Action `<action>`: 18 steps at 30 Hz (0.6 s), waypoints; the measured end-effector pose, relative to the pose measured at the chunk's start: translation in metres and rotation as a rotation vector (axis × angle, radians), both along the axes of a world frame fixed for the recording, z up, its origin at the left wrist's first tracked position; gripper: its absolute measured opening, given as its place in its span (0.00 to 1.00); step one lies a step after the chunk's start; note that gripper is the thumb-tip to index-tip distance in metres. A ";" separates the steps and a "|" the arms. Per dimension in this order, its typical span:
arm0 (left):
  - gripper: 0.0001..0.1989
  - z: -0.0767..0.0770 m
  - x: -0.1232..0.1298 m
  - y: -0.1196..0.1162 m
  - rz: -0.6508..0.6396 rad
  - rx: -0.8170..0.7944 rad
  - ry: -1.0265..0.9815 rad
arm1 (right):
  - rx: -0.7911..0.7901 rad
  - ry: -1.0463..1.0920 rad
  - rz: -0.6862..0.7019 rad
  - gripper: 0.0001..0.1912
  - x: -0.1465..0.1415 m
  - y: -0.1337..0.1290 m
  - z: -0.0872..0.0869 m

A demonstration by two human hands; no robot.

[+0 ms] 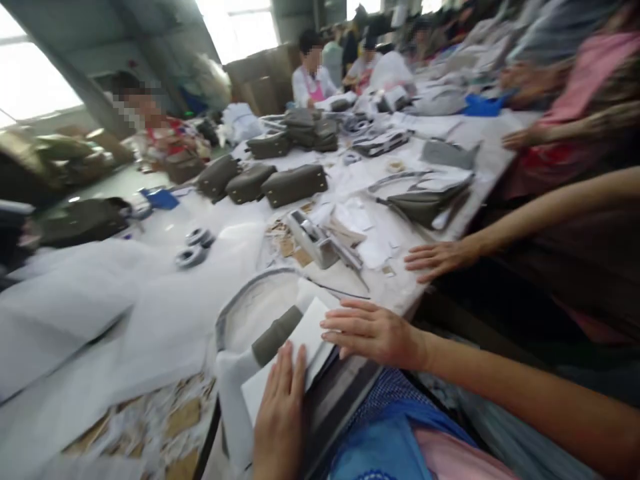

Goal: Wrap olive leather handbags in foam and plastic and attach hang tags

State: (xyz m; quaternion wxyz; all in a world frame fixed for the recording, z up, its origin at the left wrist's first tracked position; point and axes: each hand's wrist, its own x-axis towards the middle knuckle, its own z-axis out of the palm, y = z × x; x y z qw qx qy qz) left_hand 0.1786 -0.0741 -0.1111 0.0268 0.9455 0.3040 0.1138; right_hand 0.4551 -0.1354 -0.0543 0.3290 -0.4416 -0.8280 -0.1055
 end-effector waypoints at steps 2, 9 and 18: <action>0.44 0.001 0.002 0.000 0.012 0.075 0.024 | -0.086 -0.146 0.098 0.23 0.005 0.015 0.001; 0.40 0.007 0.012 -0.007 0.043 0.122 0.086 | -0.105 -0.173 0.147 0.22 0.013 0.022 -0.055; 0.28 0.000 0.044 -0.033 0.204 0.208 0.065 | -0.105 -0.032 0.067 0.21 0.009 0.016 -0.081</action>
